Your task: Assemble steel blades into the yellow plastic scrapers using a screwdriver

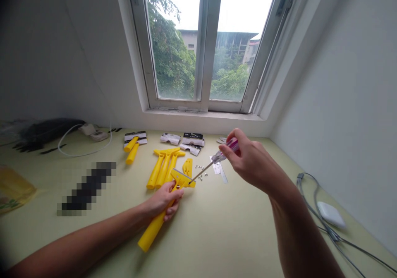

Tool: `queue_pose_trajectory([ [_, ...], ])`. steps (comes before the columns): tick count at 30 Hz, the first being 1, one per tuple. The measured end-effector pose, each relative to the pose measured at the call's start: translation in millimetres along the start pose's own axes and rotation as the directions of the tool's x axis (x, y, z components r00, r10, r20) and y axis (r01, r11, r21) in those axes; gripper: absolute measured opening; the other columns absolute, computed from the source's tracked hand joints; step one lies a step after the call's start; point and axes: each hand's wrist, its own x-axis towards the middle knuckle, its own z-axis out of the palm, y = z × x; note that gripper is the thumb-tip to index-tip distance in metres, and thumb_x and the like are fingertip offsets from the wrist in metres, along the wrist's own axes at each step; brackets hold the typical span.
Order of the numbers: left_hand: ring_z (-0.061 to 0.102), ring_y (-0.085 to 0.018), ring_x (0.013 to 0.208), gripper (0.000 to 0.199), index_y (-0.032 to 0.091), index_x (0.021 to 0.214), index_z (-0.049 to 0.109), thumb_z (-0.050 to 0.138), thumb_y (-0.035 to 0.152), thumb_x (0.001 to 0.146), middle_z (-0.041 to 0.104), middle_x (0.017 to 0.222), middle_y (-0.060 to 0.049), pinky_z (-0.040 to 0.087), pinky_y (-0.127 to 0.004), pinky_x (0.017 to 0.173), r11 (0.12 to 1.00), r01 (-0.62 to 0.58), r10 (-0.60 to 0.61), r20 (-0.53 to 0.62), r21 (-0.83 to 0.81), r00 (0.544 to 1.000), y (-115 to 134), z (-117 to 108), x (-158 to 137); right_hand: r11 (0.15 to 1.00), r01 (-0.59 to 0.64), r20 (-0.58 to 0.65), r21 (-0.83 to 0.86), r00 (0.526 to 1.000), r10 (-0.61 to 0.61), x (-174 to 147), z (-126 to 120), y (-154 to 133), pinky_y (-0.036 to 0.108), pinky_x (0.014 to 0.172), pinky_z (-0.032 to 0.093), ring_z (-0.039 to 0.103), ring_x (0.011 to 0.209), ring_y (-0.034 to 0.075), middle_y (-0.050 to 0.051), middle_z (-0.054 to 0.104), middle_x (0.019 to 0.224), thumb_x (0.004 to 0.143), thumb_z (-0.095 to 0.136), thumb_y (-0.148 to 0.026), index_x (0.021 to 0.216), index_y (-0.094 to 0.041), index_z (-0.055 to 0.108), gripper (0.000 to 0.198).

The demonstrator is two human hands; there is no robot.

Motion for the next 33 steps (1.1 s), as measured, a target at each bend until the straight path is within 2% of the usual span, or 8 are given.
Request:
queue_pose_trajectory([
  [5, 0.03, -0.005, 0.029, 0.033, 0.023, 0.083, 0.032, 0.058, 0.044, 0.08, 0.039, 0.044, 0.013, 0.031, -0.017, 0.03, 1.0, -0.001, 0.001, 0.031, 0.009, 1.0, 1.4, 0.6, -1.2, 0.913, 0.275, 0.094, 0.302, 0.944, -0.315, -12.6, -13.1, -4.7, 0.03, 0.073, 0.05, 0.064, 0.085, 0.02, 0.007, 0.067, 0.1, 0.088, 0.054, -0.033, 0.09, -0.023, 0.052, 0.01],
  [8, 0.03, -0.005, 0.028, 0.032, 0.023, 0.084, 0.033, 0.058, 0.042, 0.081, 0.039, 0.047, 0.013, 0.03, -0.017, 0.029, 1.0, -0.009, 0.008, 0.029, 0.007, 1.0, 2.5, 2.1, -1.8, 0.939, 0.202, 0.029, 0.28, 0.975, -0.218, -10.7, -8.9, -12.4, 0.028, 0.065, 0.048, 0.064, 0.076, 0.019, 0.005, 0.068, 0.088, 0.089, 0.052, -0.038, 0.096, -0.023, 0.053, 0.016],
  [11, 0.032, -0.005, 0.028, 0.033, 0.023, 0.082, 0.032, 0.059, 0.043, 0.08, 0.037, 0.048, 0.013, 0.029, -0.017, 0.03, 1.0, 0.001, -0.001, 0.006, 0.002, 1.0, 0.8, 1.7, -0.4, 1.0, -0.001, -0.12, 0.018, 0.993, 0.003, -2.1, 3.4, -15.4, 0.027, 0.051, 0.038, 0.056, 0.053, 0.018, 0.001, 0.063, 0.065, 0.091, 0.045, -0.048, 0.099, -0.022, 0.053, 0.028],
  [14, 0.033, -0.004, 0.031, 0.037, 0.023, 0.082, 0.032, 0.061, 0.046, 0.077, 0.041, 0.055, 0.011, 0.03, -0.017, 0.03, 1.0, 0.005, -0.006, -0.027, -0.029, 1.0, -2.2, 0.8, 1.8, 0.966, -0.12, -0.265, -0.23, 0.962, 0.057, 3.4, 9.3, -11.0, 0.027, 0.047, 0.029, 0.047, 0.043, 0.016, 0.0, 0.052, 0.05, 0.091, 0.04, -0.052, 0.08, -0.021, 0.054, 0.036],
  [21, 0.033, -0.003, 0.032, 0.039, 0.023, 0.084, 0.031, 0.056, 0.053, 0.08, 0.042, 0.062, 0.01, 0.029, -0.018, 0.03, 0.997, 0.019, -0.026, -0.092, -0.075, 0.995, -3.7, 3.1, 2.0, 0.947, 0.231, 0.011, 0.224, 0.971, -0.24, -4.4, -8.7, 1.7, 0.028, 0.066, 0.046, 0.06, 0.075, 0.018, 0.005, 0.064, 0.091, 0.087, 0.05, -0.031, 0.106, -0.023, 0.05, 0.021],
  [24, 0.037, -0.003, 0.035, 0.04, 0.023, 0.086, 0.032, 0.058, 0.053, 0.079, 0.044, 0.067, 0.009, 0.031, -0.017, 0.031, 0.996, 0.008, -0.016, -0.09, -0.09, 0.996, -4.7, 4.3, 1.6, 0.95, 0.151, -0.058, 0.273, 0.988, -0.14, -1.1, -2.6, 0.7, 0.029, 0.068, 0.047, 0.063, 0.078, 0.02, 0.006, 0.066, 0.095, 0.089, 0.049, -0.038, 0.107, -0.023, 0.05, 0.024],
  [29, 0.038, -0.002, 0.037, 0.039, 0.023, 0.088, 0.033, 0.059, 0.05, 0.08, 0.043, 0.07, 0.009, 0.033, -0.016, 0.032, 0.992, -0.047, 0.034, -0.11, -0.113, 0.993, -8.0, 3.5, 2.9, 0.983, -0.155, -0.221, -0.1, 0.967, 0.13, 9.9, 15.1, 1.5, 0.03, 0.053, 0.041, 0.06, 0.055, 0.022, 0.005, 0.065, 0.066, 0.089, 0.044, -0.054, 0.106, -0.02, 0.053, 0.04],
  [33, 0.038, -0.003, 0.037, 0.037, 0.023, 0.087, 0.034, 0.059, 0.049, 0.081, 0.044, 0.07, 0.009, 0.033, -0.017, 0.031, 0.991, -0.071, 0.059, -0.109, -0.115, 0.992, -8.8, 1.9, 3.7, 0.997, -0.08, -0.143, -0.02, 0.987, 0.076, 11.7, 12.3, 12.9, 0.028, 0.055, 0.043, 0.058, 0.053, 0.017, 0.003, 0.066, 0.068, 0.089, 0.047, -0.048, 0.099, -0.02, 0.055, 0.031],
])
